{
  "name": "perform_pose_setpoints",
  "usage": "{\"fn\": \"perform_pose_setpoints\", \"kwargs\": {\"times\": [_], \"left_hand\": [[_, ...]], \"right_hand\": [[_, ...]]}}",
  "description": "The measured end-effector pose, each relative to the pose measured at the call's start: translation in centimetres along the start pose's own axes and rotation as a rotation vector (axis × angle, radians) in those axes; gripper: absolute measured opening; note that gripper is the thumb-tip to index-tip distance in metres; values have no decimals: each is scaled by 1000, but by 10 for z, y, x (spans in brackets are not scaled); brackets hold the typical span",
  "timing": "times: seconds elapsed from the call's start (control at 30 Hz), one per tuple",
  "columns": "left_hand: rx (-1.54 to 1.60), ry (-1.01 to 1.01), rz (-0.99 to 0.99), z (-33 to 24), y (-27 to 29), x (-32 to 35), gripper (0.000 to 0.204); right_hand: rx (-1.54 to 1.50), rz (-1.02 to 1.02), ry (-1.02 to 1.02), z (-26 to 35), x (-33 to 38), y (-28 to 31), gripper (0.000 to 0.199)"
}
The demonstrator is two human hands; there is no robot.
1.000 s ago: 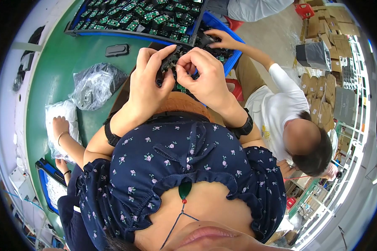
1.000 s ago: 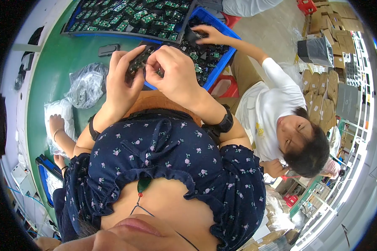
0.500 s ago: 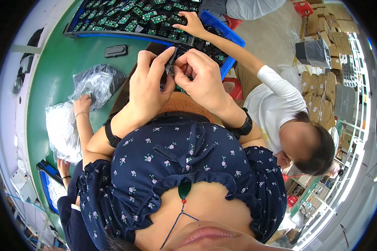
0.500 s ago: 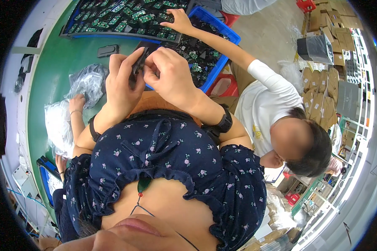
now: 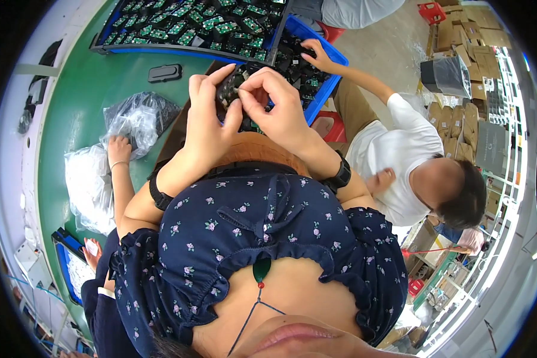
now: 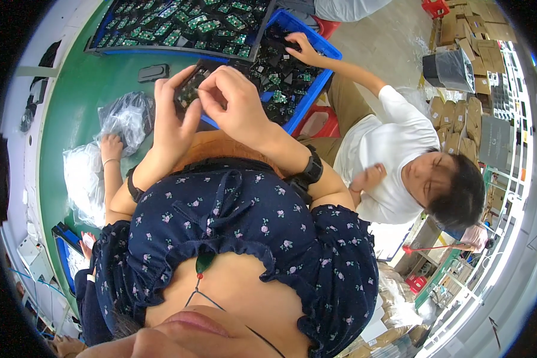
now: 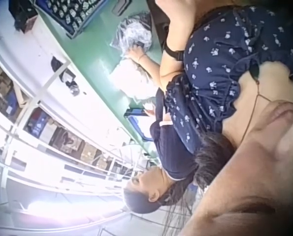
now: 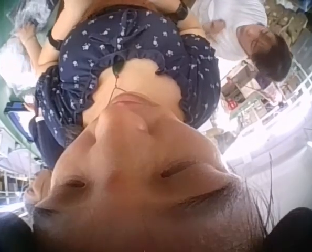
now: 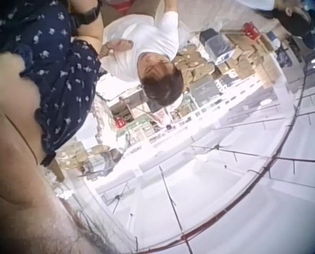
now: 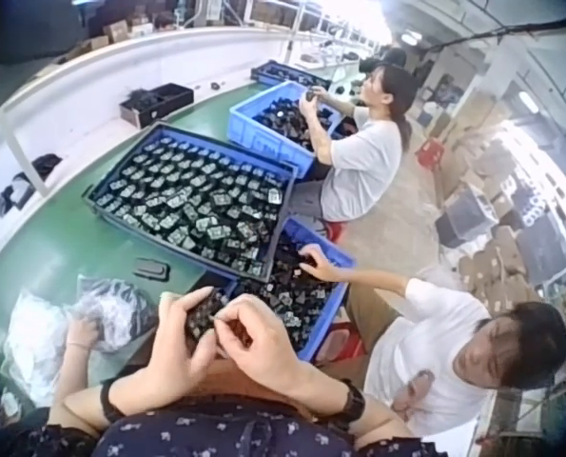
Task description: The person picks up a circuit board and a plastic casing, fits the board into the casing, and presses them together by hand. After assembling the device, the person places it into a blue bin and repeats the process.
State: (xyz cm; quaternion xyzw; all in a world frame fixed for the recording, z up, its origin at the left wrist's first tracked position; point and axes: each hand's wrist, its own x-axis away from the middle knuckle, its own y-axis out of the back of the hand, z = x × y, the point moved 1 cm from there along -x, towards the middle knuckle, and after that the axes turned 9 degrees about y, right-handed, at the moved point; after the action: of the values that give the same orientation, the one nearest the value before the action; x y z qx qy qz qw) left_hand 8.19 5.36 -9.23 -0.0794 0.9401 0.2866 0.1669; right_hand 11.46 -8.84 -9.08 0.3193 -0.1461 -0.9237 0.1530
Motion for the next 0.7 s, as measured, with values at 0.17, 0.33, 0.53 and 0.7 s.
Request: {"fn": "perform_pose_setpoints", "kwargs": {"times": [0.17, 0.33, 0.53, 0.7], "left_hand": [[1147, 638, 295, -4, 4, -1, 37], [1401, 682, 330, -11, 9, -6, 38], [1099, 452, 270, 0, 0, -1, 47], [577, -48, 71, 1, -5, 1, 48]], "right_hand": [[37, 20, 158, 3, -2, 10, 13], [25, -57, 63, -1, 4, 14, 14], [-247, -228, -39, -2, 6, 5, 10], [-485, -399, -133, 1, 5, -13, 12]]}}
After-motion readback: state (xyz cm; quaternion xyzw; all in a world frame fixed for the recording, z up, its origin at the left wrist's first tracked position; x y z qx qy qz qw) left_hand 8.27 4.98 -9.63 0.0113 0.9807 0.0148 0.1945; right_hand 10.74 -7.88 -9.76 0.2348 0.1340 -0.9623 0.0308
